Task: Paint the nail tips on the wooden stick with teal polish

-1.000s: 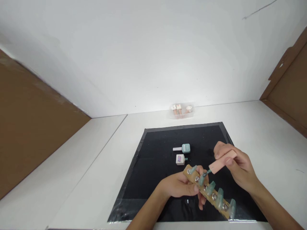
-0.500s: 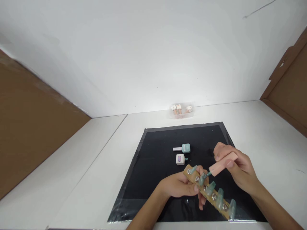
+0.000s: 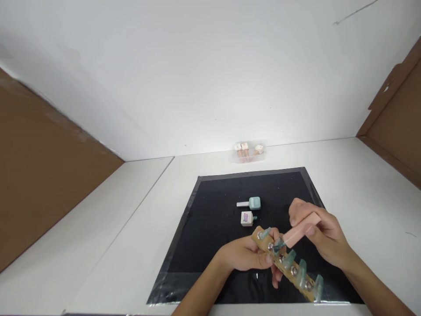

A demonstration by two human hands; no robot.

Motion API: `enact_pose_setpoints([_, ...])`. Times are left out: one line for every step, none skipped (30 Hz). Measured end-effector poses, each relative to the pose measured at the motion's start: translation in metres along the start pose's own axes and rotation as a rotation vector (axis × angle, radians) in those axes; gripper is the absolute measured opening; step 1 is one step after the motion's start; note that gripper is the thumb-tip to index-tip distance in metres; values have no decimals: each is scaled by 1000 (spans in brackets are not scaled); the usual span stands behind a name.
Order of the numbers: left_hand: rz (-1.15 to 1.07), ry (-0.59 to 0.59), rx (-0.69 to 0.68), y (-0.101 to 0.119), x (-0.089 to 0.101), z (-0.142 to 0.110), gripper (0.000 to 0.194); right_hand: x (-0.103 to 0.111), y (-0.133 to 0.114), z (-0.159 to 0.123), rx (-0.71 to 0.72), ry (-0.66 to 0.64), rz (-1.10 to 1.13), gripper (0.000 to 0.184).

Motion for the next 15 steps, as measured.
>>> enact_pose_setpoints([3,7,2,0,0,0,35,0,0,0,-1,1,3,27])
enact_pose_setpoints([4,11,2,0,0,0,36,1,0,0,-3,5,2,27])
enact_pose_setpoints([4,15,2,1,0,0,36,1,1,-1,-7,12,-2,27])
enact_pose_setpoints([5,14,1,1,0,0,36,1,1,-1,-11,16,-6,27])
enact_pose_setpoints([6,9,1,0,0,1,37,1,1,-1,-14,15,-6,27])
enact_pose_setpoints([5,7,4,0,0,1,37,1,1,-1,-15,8,-2,27])
enact_pose_setpoints([2,6,5,0,1,1,36,1,1,-1,-16,-3,6,27])
enact_pose_setpoints([1,5,6,0,1,1,36,0,1,-1,-17,-13,15,27])
enact_pose_setpoints([0,3,4,0,1,1,36,-1,1,-1,-17,-16,21,28])
enact_pose_setpoints([-1,2,1,0,2,1,36,-1,1,0,-16,-12,24,28])
enact_pose_setpoints([-1,2,-1,0,2,1,36,0,0,0,-14,-2,25,27])
enact_pose_setpoints([-1,3,-2,0,2,1,37,0,0,0,-9,6,24,27])
enact_pose_setpoints([-2,9,2,0,2,1,37,0,0,1,-2,8,25,27])
enact_pose_setpoints([-5,16,10,0,2,1,38,0,-1,1,5,0,27,27])
enact_pose_setpoints([-7,26,22,0,2,1,39,-1,-1,1,7,-15,26,27])
Point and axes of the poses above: each hand's wrist, its own z-axis towards the middle knuckle, its own x-axis out of the back of the hand, y = z × x, the point moved 4 cm from there along z, towards the middle knuckle, and after that the axes turned 14 degrees about x, right-handed, at the moved point
